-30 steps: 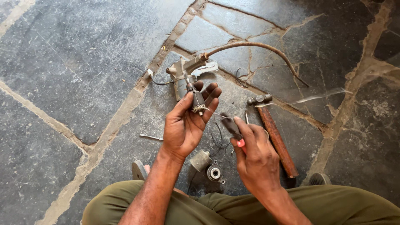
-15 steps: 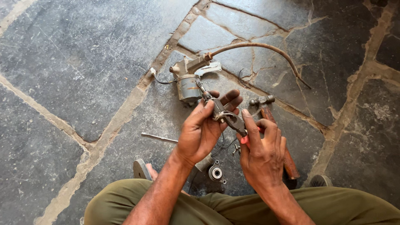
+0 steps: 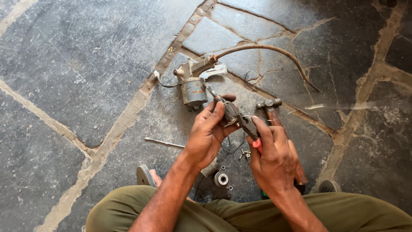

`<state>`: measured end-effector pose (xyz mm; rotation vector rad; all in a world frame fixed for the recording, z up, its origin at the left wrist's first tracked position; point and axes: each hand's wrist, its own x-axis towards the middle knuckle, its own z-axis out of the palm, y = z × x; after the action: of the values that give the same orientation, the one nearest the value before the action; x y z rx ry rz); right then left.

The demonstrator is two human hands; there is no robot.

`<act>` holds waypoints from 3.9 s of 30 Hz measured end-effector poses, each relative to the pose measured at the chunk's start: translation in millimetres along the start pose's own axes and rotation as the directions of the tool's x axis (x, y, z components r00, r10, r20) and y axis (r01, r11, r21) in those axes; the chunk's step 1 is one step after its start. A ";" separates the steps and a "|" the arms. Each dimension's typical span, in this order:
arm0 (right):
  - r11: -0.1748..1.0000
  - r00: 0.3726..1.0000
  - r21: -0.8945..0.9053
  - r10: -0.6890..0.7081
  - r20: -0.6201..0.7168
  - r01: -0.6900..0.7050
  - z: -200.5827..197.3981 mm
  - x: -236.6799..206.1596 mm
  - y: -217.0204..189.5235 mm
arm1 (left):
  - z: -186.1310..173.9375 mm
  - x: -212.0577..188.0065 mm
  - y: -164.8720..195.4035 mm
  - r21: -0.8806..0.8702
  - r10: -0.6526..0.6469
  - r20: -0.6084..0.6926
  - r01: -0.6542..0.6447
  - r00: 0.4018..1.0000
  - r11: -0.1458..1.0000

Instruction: The person sits on the floor and disassembles a small mechanical component using pliers and a screwdriver. They remove small metal pieces and wires from the component, placing them on the floor. The person continues to manipulate the component with pliers, adjusting and removing parts.

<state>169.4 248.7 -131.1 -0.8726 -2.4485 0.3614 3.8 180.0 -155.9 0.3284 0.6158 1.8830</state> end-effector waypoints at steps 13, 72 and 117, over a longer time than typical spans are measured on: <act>0.674 0.840 0.558 0.176 0.514 -0.483 -1.8 3.6 16.2 | -3.2 0.0 14.6 0.164 -0.031 0.053 0.022 0.998 0.986; 0.945 0.912 0.200 0.172 0.371 -0.259 5.4 3.0 7.8 | -5.5 12.2 2.6 0.702 0.045 -0.296 0.185 0.954 0.688; 0.632 0.800 0.532 0.257 0.542 -0.564 16.3 -2.9 9.4 | -32.4 14.7 1.9 0.155 0.031 -0.150 -0.008 0.988 0.988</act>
<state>167.2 252.8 -149.5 -1.0903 -2.1169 1.6679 -19.4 184.5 -182.5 0.2928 0.8668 1.8954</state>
